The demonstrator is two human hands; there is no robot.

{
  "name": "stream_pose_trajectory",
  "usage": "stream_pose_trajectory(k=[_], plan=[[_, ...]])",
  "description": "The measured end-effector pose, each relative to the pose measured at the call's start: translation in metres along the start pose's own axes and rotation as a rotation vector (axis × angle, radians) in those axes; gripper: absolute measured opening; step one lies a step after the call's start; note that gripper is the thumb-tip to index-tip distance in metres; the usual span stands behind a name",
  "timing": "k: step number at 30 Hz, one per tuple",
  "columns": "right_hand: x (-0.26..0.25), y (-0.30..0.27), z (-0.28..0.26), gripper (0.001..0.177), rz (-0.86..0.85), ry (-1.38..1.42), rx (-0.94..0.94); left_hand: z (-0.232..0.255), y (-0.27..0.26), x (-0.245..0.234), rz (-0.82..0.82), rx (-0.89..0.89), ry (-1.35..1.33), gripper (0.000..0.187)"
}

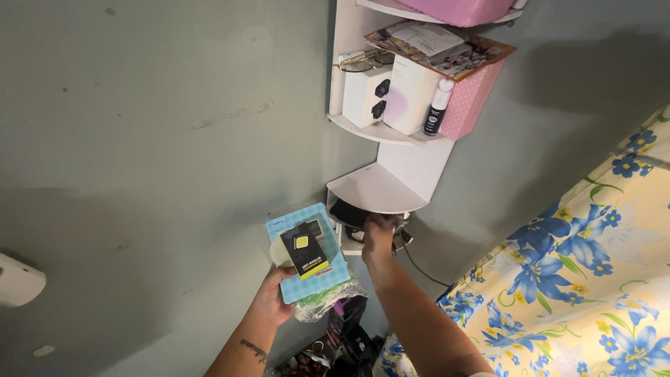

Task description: The person restocks a white corner shelf in a bathroom. They place a pink box, a white box, a small bottle, and a flat package on the upper shelves, then wipe the lower shelf with a black cloth. Finally, they place a green-wrapped item, a blue box, and a small yellow box on the lower shelf.

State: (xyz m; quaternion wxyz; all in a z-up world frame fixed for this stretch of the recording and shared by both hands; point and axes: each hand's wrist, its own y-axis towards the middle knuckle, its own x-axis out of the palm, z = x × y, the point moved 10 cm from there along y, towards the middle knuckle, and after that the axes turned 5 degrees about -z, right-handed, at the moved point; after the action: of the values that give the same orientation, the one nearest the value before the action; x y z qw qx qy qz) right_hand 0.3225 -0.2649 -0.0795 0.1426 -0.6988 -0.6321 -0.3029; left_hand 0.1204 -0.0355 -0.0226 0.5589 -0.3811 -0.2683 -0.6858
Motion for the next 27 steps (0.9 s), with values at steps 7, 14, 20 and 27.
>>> stream_pose_trajectory(k=[7, 14, 20, 27], plan=[[0.030, -0.009, -0.017, 0.047, -0.220, -0.939, 0.167, 0.008, 0.012, 0.015, -0.009, 0.024, 0.061, 0.074], [0.084, -0.033, -0.058, 0.063, -0.572, -1.600, -0.261, 0.011, 0.033, 0.023, 0.040, -0.006, 0.075, 0.079], [0.068, -0.024, -0.043, 0.079, -0.621, -1.964, -0.200, 0.005, 0.046, 0.035, -0.015, 0.016, 0.073, 0.076], [0.083, -0.037, -0.056, 0.076, -0.763, -2.040, -0.144, -0.006, 0.054, 0.030, -0.008, 0.018, 0.045, 0.070]])
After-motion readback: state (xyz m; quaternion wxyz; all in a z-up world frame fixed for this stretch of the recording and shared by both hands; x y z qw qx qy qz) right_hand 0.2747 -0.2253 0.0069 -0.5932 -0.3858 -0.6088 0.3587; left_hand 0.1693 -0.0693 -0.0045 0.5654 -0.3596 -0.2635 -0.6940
